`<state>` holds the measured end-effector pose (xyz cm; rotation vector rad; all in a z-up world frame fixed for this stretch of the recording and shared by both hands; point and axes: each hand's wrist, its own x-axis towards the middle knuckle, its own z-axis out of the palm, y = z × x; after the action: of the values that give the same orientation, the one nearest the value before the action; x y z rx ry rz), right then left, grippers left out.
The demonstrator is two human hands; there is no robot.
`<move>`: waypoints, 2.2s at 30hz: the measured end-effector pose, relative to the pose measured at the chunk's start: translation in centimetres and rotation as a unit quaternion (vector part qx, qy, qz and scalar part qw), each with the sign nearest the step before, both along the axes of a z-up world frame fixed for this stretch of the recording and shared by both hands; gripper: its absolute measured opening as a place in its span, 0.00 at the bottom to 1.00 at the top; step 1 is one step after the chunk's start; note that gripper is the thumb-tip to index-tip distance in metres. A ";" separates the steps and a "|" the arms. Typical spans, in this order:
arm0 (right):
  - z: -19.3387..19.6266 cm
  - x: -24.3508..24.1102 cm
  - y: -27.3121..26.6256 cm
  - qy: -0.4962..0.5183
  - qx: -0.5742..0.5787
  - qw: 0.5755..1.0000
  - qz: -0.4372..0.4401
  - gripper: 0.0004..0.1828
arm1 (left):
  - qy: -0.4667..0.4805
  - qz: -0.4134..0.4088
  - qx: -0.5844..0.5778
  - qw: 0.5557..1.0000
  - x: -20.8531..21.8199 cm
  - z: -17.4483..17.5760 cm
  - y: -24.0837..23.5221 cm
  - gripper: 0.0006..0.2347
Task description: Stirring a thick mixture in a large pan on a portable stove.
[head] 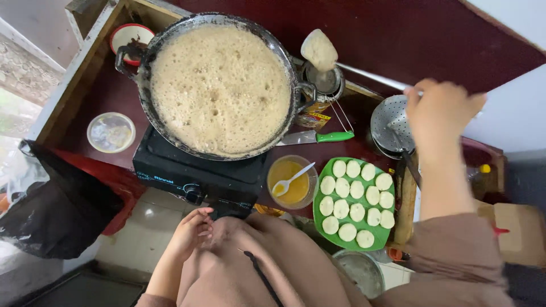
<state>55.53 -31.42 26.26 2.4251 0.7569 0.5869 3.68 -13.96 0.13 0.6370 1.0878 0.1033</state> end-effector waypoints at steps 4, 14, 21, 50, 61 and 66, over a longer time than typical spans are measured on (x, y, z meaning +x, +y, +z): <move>-6.9 -0.8 -2.7 0.063 0.105 0.992 -0.002 0.12 | 0.018 -0.003 0.009 1.000 -0.5 -0.1 -0.9 0.12; -17.4 -3.4 -6.6 0.264 0.418 0.869 0.038 0.09 | 0.037 0.009 0.018 0.999 0.7 1.6 -1.8 0.09; -19.8 -5.8 -6.7 0.301 0.471 0.829 0.004 0.09 | 0.036 0.002 0.027 0.999 1.3 0.4 -2.6 0.09; -21.0 -7.4 -5.4 0.338 0.519 0.785 0.000 0.09 | 0.008 0.015 0.043 0.999 -0.9 2.3 0.7 0.08; -0.7 -17.0 1.4 0.423 0.440 0.789 -0.064 0.14 | -0.012 -0.109 0.034 0.993 -3.0 5.6 4.6 0.11; -0.6 -18.2 4.4 0.175 0.173 0.969 0.033 0.12 | -0.063 -0.117 0.028 0.991 -5.1 -1.6 5.4 0.11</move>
<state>37.32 -26.98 25.70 2.8838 0.9450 0.3364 -1.37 -8.51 -1.47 0.7937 0.8848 -0.0285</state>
